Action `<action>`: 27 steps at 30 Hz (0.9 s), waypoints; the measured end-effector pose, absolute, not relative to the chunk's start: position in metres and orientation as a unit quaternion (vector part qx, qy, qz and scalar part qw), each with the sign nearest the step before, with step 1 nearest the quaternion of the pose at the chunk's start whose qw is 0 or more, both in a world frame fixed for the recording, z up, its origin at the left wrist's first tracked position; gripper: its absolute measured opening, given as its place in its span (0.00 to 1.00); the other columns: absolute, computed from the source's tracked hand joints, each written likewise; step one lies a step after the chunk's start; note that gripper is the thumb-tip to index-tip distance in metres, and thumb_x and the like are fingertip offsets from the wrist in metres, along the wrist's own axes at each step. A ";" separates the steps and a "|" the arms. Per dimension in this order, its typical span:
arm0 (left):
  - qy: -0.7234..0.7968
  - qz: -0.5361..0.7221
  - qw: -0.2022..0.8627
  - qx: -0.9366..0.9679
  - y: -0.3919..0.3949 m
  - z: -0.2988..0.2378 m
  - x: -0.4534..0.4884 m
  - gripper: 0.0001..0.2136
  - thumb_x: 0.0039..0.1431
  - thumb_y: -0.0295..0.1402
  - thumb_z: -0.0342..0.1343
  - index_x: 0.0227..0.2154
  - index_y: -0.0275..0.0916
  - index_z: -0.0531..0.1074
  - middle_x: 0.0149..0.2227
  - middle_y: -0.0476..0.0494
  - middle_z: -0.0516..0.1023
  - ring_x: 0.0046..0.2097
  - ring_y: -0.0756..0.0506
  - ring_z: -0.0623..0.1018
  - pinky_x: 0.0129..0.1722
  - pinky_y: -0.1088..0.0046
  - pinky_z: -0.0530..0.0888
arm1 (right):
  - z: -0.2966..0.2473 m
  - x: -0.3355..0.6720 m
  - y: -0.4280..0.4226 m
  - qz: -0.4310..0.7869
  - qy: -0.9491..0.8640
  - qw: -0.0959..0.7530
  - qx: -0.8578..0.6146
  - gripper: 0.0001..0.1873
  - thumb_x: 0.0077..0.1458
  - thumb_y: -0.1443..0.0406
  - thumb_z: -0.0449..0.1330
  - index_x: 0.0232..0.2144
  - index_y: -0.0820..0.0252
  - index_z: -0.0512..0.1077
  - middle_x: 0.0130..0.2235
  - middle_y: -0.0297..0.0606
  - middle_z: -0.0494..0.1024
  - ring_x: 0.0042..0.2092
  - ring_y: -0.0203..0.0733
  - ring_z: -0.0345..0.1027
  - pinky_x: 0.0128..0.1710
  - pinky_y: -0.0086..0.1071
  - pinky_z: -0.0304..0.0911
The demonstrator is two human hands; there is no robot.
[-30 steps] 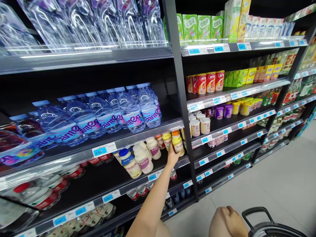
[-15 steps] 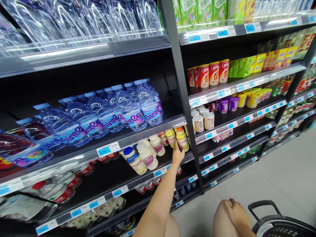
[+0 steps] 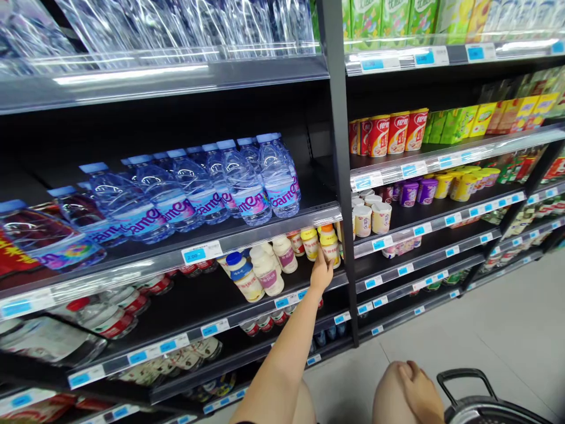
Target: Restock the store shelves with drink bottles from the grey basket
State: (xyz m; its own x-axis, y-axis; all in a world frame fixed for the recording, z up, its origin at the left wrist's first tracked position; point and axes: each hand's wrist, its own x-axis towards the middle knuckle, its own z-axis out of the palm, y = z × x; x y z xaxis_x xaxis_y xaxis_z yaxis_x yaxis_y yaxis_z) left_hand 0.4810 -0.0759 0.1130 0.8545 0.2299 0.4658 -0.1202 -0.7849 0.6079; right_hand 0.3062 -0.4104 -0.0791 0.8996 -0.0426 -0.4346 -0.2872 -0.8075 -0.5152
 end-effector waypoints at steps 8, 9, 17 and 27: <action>0.027 0.275 0.306 0.911 -0.079 0.114 0.479 0.38 0.64 0.39 0.52 0.72 0.33 0.45 0.69 0.27 0.61 0.68 0.33 0.65 0.65 0.56 0.69 | -0.069 0.307 -0.412 0.215 0.066 0.283 -0.932 0.34 0.63 0.53 0.40 0.61 0.66 0.67 0.60 0.56 0.73 0.62 0.61 0.67 0.65 0.47 0.58; 0.026 0.278 0.300 0.912 -0.079 0.113 0.479 0.39 0.63 0.38 0.53 0.72 0.33 0.44 0.69 0.26 0.62 0.68 0.33 0.65 0.64 0.56 0.69 | -0.070 0.309 -0.411 0.218 0.070 0.283 -0.931 0.35 0.63 0.52 0.40 0.62 0.67 0.66 0.60 0.56 0.73 0.62 0.61 0.67 0.64 0.47 0.59; 0.038 0.287 0.321 0.902 -0.085 0.119 0.472 0.40 0.57 0.36 0.59 0.70 0.33 0.51 0.68 0.26 0.63 0.67 0.29 0.67 0.64 0.51 0.69 | -0.067 0.315 -0.398 0.210 0.071 0.273 -0.936 0.35 0.64 0.52 0.40 0.62 0.68 0.66 0.57 0.56 0.76 0.60 0.62 0.70 0.63 0.49 0.60; 0.120 0.380 0.421 0.815 -0.196 0.192 0.404 0.25 0.66 0.23 0.44 0.65 0.32 0.54 0.66 0.24 0.60 0.70 0.33 0.60 0.69 0.48 0.62 | -0.065 0.312 -0.392 0.178 0.072 0.276 -0.942 0.31 0.64 0.53 0.42 0.58 0.65 0.70 0.53 0.54 0.78 0.57 0.61 0.72 0.58 0.50 0.65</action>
State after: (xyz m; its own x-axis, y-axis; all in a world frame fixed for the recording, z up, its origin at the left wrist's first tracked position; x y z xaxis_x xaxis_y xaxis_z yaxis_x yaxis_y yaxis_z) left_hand 0.4044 -0.1958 0.1919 0.6817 0.5155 0.5192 -0.1245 -0.6175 0.7767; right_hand 0.3123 -0.3920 -0.0646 0.9266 -0.0374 -0.3743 -0.2335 -0.8374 -0.4943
